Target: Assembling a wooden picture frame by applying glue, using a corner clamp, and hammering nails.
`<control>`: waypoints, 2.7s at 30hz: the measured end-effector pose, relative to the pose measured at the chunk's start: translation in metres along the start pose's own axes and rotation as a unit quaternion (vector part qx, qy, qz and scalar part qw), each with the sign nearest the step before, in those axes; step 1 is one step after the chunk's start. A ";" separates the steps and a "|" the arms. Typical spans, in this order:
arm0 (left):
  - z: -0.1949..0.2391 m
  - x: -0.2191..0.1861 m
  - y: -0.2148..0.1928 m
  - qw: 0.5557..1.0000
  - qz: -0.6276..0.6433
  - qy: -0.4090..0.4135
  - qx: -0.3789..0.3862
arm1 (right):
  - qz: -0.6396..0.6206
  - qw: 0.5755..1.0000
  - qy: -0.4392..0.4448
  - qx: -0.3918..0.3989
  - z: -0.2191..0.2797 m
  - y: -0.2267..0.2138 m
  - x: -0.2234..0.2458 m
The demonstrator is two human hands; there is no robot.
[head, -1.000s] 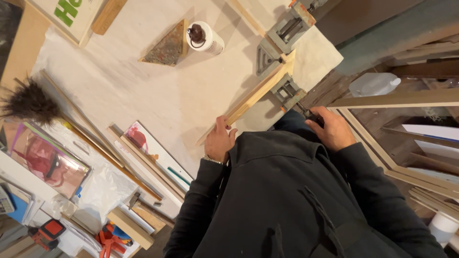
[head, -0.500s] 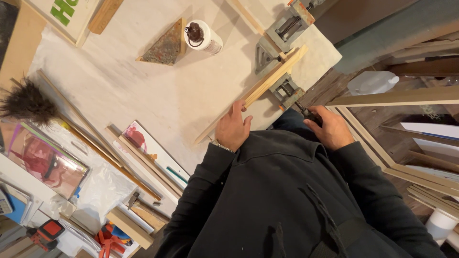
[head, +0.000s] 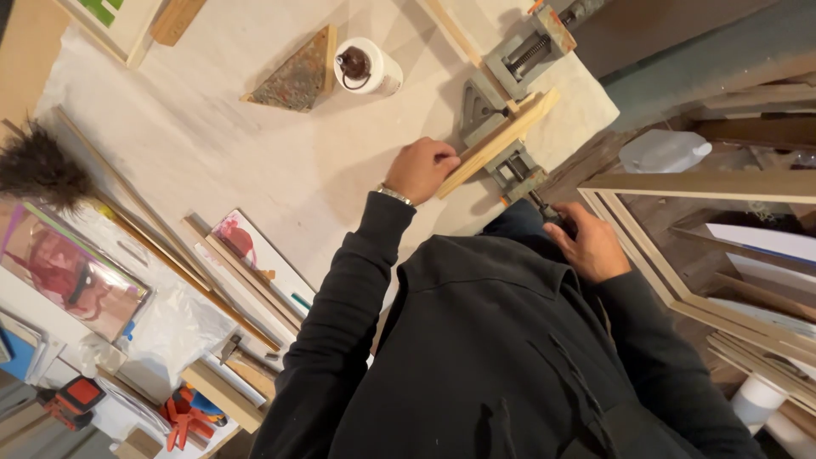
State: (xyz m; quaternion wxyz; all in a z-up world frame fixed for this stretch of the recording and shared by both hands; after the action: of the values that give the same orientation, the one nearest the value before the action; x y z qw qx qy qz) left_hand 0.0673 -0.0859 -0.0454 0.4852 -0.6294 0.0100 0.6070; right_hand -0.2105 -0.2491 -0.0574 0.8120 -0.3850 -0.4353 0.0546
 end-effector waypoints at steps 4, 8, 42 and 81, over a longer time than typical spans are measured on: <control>-0.007 0.008 0.020 0.997 -0.051 -0.011 0.049 | -0.017 0.999 0.042 0.011 -0.001 0.000 -0.002; -0.010 0.007 0.023 0.997 -0.050 -0.027 0.050 | -0.025 0.999 0.026 0.003 -0.003 0.002 -0.002; -0.012 0.017 0.032 0.995 -0.014 -0.087 0.054 | -0.046 0.984 -0.152 -0.080 -0.079 -0.023 0.120; -0.014 -0.011 0.035 0.989 0.124 -0.037 0.070 | -0.024 0.973 -0.208 -0.092 -0.059 -0.039 0.116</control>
State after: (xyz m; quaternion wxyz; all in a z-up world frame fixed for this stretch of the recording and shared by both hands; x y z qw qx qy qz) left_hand 0.0540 -0.1195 -0.0611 0.4492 -0.5647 0.1123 0.6831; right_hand -0.1041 -0.2611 0.0265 0.6656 -0.4276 -0.6072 0.0741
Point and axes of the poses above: each hand's wrist, its own z-axis away from the middle knuckle, its own y-axis out of the palm, x = y × z, the point moved 9 cm from there along -z, towards the middle knuckle, and after that the axes turned 11 degrees about -x, right-handed, at the moved point
